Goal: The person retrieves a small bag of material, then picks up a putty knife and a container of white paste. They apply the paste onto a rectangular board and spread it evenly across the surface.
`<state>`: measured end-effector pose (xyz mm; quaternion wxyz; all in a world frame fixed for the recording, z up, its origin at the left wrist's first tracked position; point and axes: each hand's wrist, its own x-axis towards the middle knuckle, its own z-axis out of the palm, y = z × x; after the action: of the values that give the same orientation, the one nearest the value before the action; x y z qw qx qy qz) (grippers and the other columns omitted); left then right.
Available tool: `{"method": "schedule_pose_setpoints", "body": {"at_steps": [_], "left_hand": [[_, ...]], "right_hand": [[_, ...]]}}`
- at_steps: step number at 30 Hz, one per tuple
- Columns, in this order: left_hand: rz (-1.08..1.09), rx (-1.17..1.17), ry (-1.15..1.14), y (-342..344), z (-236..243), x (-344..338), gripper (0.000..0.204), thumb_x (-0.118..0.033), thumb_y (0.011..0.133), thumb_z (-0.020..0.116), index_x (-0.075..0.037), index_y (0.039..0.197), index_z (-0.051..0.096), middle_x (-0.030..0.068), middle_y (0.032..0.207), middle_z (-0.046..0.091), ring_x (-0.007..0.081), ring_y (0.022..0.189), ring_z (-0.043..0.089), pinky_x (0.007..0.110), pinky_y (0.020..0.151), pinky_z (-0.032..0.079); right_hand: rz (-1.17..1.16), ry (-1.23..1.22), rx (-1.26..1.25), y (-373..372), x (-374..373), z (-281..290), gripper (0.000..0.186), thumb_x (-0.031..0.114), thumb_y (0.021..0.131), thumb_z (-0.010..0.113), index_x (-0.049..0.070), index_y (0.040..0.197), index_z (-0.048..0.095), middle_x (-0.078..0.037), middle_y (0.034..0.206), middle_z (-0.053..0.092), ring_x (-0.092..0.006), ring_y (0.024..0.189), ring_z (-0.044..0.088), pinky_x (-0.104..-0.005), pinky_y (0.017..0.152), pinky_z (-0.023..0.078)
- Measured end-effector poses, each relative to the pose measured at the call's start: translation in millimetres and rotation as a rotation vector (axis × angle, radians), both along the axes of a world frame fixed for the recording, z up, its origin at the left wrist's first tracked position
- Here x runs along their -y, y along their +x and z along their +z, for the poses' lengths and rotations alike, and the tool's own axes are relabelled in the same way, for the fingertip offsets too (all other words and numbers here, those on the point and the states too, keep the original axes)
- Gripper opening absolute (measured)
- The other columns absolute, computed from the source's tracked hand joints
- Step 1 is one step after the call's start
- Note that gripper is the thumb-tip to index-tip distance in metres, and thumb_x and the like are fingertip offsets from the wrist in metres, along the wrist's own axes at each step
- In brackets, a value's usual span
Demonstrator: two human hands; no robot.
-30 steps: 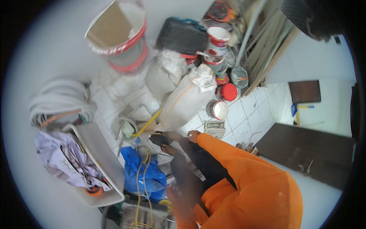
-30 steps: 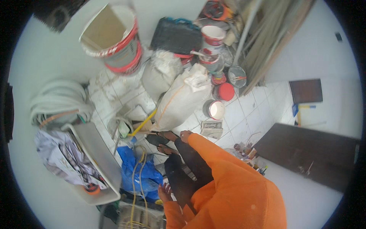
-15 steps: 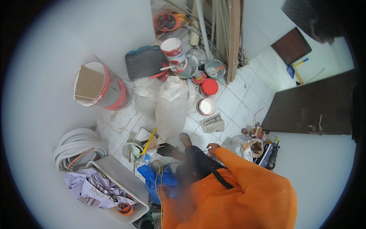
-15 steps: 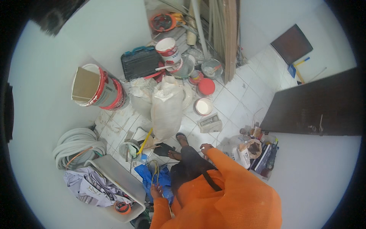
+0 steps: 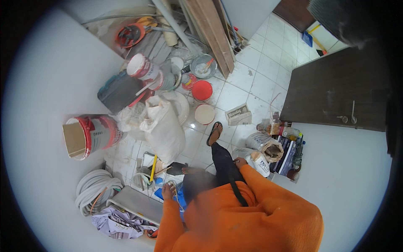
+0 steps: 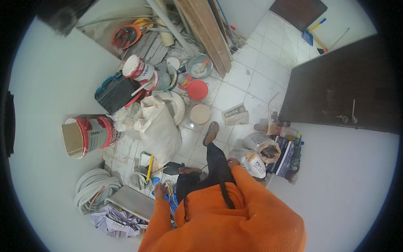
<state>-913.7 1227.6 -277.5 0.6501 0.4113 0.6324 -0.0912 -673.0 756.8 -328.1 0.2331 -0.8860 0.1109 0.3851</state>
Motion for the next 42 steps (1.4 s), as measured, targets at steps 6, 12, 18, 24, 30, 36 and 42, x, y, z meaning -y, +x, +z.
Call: {"method": "schedule_pose_setpoints", "body": {"at_steps": [6,12,18,24,30,36,42], "left_hand": [[-0.417,0.060,0.044,208,30,66,0.047,-0.035,0.103,0.062,-0.008,0.142,0.054,0.0117,0.117,0.074,0.0199,0.093,0.071,0.033,0.074,0.054],[-0.831,0.267,0.073,353,40,108,0.046,-0.032,0.105,0.059,-0.007,0.144,0.054,0.0120,0.125,0.071,0.0187,0.099,0.069,0.032,0.081,0.053],[-0.800,0.225,0.045,391,36,81,0.047,-0.033,0.105,0.059,-0.007,0.145,0.053,0.0123,0.127,0.070,0.0187,0.105,0.068,0.035,0.085,0.053],[-0.421,-0.086,-0.102,404,-12,25,0.047,-0.038,0.104,0.058,-0.012,0.142,0.054,0.0094,0.118,0.075,0.0225,0.098,0.071,0.037,0.079,0.054],[-1.081,-0.161,-0.037,469,-120,-43,0.053,-0.044,0.100,0.062,-0.008,0.139,0.058,0.0082,0.117,0.073,0.0196,0.092,0.070,0.035,0.077,0.052],[-1.380,0.081,0.132,640,-201,-48,0.043,-0.031,0.099,0.064,0.000,0.127,0.067,0.0105,0.104,0.074,0.0216,0.085,0.070,0.037,0.081,0.055],[-1.022,0.329,0.945,748,-251,-19,0.046,-0.024,0.092,0.072,-0.001,0.130,0.057,0.0140,0.116,0.065,0.0336,0.108,0.062,0.045,0.095,0.048]], "right_hand": [[-0.480,0.276,-0.142,66,21,19,0.027,0.015,0.095,0.062,0.012,0.121,0.072,-0.013,0.081,0.073,-0.0227,0.071,0.072,-0.0365,0.059,0.058],[-0.687,0.282,-0.175,65,32,26,0.027,0.012,0.098,0.059,0.011,0.123,0.071,-0.010,0.077,0.071,-0.0185,0.063,0.069,-0.0339,0.054,0.056],[-0.580,0.144,-0.165,7,38,-20,0.025,0.017,0.092,0.066,0.008,0.114,0.075,-0.013,0.079,0.075,-0.0208,0.065,0.071,-0.0374,0.059,0.058],[-0.457,-0.019,0.080,13,30,-72,0.026,0.018,0.086,0.071,0.009,0.110,0.077,-0.014,0.078,0.075,-0.0228,0.063,0.072,-0.0367,0.058,0.056],[-0.423,-0.017,0.111,105,-5,-89,0.028,0.020,0.087,0.071,0.011,0.113,0.076,-0.014,0.083,0.074,-0.0242,0.067,0.070,-0.0408,0.062,0.058],[-0.439,0.027,-0.074,257,-71,-168,0.030,0.021,0.085,0.069,0.013,0.113,0.074,-0.014,0.086,0.073,-0.0291,0.076,0.072,-0.0435,0.077,0.058],[-0.362,0.052,0.073,362,-125,-277,0.030,0.026,0.087,0.069,0.009,0.112,0.073,-0.014,0.078,0.073,-0.0300,0.075,0.072,-0.0413,0.072,0.056]]}}
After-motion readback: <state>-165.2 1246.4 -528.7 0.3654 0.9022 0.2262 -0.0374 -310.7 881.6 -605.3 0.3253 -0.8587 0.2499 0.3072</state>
